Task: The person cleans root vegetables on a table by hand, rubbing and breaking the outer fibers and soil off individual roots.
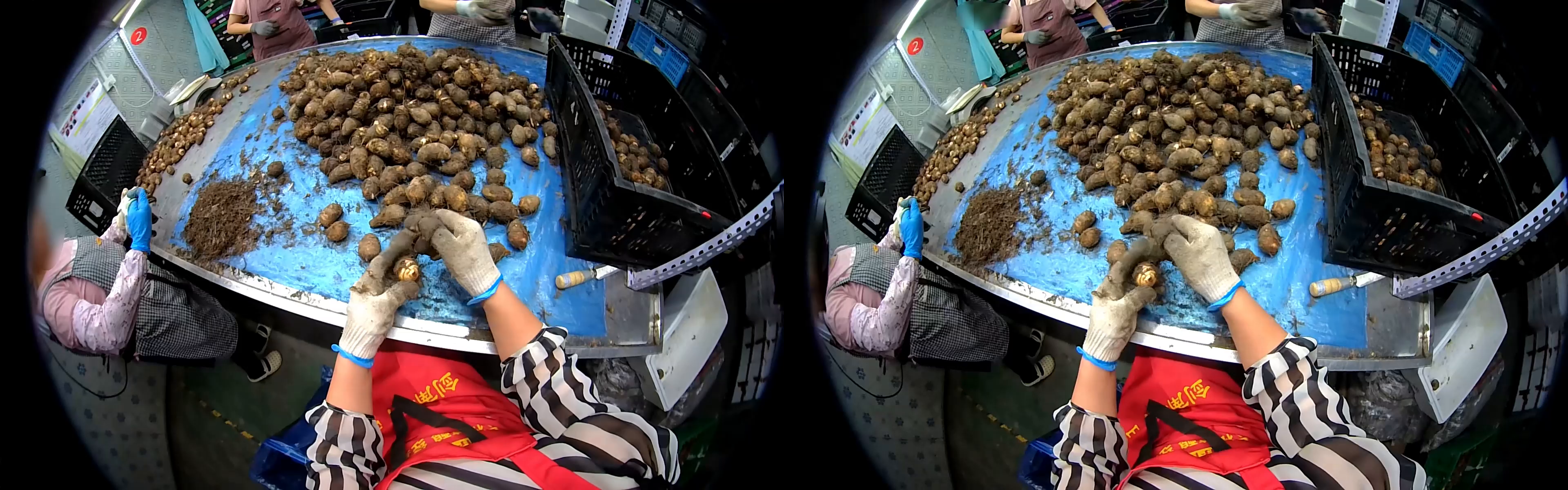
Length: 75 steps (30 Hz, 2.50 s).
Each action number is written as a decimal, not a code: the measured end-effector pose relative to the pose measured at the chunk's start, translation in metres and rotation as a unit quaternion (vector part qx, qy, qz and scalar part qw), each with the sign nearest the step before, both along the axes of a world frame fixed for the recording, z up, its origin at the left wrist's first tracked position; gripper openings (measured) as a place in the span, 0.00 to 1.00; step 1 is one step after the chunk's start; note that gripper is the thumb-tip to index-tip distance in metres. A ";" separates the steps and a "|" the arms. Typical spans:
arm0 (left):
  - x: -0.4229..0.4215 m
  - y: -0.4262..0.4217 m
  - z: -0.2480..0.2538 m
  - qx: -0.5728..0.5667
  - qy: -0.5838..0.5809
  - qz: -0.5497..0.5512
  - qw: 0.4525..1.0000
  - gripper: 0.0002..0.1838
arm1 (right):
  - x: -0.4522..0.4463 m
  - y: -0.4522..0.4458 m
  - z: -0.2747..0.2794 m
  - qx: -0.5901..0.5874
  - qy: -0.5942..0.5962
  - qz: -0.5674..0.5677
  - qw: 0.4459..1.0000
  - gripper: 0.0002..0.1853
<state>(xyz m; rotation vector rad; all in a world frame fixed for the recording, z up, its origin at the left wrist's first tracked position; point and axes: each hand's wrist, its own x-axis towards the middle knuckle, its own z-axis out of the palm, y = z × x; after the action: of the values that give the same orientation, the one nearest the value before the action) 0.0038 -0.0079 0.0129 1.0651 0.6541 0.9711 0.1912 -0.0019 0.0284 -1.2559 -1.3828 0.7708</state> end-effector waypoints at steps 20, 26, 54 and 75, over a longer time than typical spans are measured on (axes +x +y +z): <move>0.004 -0.001 0.000 0.024 0.002 0.040 0.999 0.46 | 0.001 0.006 0.007 0.013 -0.108 -0.046 0.993 0.14; 0.002 0.001 -0.002 0.013 0.004 0.037 0.999 0.43 | -0.003 -0.005 0.018 -0.054 -0.107 0.125 0.985 0.20; 0.002 0.001 0.001 -0.060 -0.143 0.003 0.988 0.33 | 0.000 0.007 -0.009 0.043 -0.162 -0.053 0.984 0.10; 0.006 0.002 -0.009 -0.015 -0.043 0.063 0.997 0.32 | -0.023 -0.002 -0.013 0.072 -0.249 -0.050 0.964 0.08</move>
<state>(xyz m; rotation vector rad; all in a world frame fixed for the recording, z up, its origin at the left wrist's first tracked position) 0.0099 -0.0057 0.0035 0.9584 0.6699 1.1065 0.1685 -0.0036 0.0149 -1.4503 -1.7240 0.2805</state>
